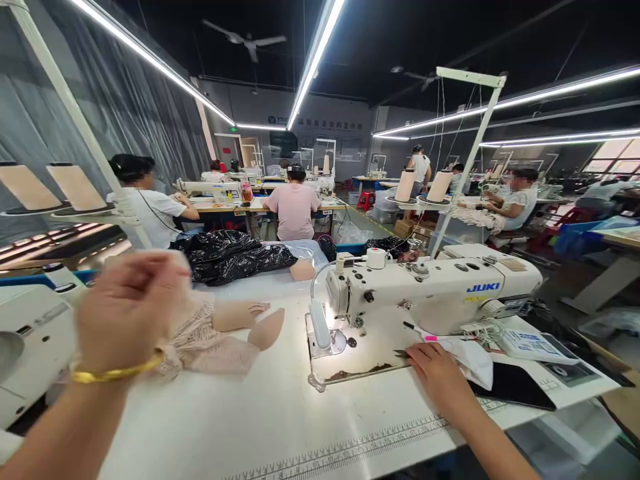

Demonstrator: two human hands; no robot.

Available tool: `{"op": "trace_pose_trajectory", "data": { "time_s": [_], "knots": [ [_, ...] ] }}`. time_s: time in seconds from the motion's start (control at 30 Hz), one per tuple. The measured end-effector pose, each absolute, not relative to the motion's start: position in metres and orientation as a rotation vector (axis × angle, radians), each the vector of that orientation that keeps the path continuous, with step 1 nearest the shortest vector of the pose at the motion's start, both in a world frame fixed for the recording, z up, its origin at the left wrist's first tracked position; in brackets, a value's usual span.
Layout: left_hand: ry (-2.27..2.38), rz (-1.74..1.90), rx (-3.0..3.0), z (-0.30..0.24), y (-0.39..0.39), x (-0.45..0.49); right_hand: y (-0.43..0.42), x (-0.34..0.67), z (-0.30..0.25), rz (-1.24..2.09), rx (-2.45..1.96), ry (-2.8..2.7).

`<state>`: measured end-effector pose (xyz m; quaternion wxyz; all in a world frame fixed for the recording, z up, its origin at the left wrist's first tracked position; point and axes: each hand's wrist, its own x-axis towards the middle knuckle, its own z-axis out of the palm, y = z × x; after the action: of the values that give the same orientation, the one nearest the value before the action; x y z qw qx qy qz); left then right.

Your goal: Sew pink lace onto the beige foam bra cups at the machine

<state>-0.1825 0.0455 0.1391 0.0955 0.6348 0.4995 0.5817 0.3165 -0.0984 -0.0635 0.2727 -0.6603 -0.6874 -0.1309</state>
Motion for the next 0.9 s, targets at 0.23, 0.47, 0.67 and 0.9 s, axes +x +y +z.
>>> {"op": "trace_pose_trajectory", "data": {
  "time_s": [0.23, 0.47, 0.67, 0.9],
  "knots": [
    [1.007, 0.731, 1.616, 0.005, -0.015, -0.068, -0.108, 0.239, -0.059, -0.064, -1.6, -1.867],
    [0.816, 0.721, 1.401, -0.024, -0.034, -0.056, -0.112, 0.156, -0.051, -0.277, -1.331, -2.007],
    [0.839, 0.629, 1.466, -0.02, -0.039, -0.054, -0.093, 0.139, -0.056, -0.485, -1.232, -2.074],
    [1.158, 0.581, 2.003, 0.03, -0.014, -0.12, -0.099, 0.169, -0.063, -0.529, -1.421, -2.011]
  ]
}}
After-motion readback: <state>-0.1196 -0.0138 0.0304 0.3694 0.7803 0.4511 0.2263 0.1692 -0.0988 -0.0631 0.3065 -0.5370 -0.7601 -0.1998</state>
